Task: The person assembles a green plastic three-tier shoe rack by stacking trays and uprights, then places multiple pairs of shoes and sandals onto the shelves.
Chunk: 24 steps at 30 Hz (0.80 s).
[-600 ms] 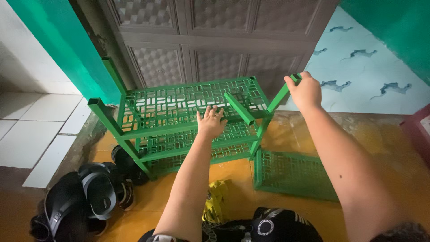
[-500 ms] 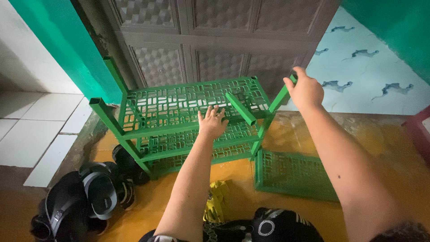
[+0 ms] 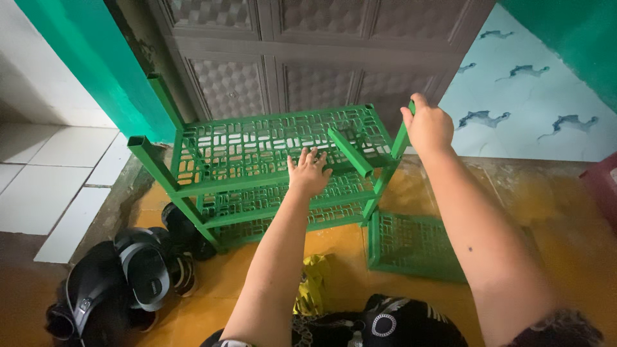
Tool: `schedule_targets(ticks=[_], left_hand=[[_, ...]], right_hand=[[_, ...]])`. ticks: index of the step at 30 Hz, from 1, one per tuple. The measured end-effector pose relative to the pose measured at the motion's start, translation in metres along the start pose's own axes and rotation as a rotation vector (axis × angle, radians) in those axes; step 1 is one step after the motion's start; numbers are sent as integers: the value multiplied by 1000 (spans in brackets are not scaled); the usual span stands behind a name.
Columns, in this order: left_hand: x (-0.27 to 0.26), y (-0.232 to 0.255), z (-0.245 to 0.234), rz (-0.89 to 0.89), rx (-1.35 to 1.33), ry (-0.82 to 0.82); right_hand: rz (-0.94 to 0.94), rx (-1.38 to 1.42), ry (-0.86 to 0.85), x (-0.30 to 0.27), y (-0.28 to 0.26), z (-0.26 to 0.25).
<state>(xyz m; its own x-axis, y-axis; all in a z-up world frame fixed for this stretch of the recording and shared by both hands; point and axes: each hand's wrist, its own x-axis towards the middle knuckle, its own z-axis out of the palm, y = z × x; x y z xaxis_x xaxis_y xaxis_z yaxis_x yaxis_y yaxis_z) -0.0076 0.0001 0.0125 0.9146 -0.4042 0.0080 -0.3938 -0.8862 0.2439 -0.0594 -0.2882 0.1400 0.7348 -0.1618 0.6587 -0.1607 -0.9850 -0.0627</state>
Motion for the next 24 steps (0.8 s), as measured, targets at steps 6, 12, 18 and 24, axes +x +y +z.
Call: schedule_targets(ticks=[6, 12, 18, 24], left_hand=[[0, 2, -6, -6, 22, -58], [-1, 1, -4, 13, 9, -35], [6, -4, 6, 19, 20, -51], [4, 0, -11, 9, 14, -103]], right_hand=[[19, 36, 49, 3, 4, 2], [33, 148, 83, -8, 7, 3], [27, 212, 149, -18, 2, 4], [190, 156, -288, 11, -5, -32]])
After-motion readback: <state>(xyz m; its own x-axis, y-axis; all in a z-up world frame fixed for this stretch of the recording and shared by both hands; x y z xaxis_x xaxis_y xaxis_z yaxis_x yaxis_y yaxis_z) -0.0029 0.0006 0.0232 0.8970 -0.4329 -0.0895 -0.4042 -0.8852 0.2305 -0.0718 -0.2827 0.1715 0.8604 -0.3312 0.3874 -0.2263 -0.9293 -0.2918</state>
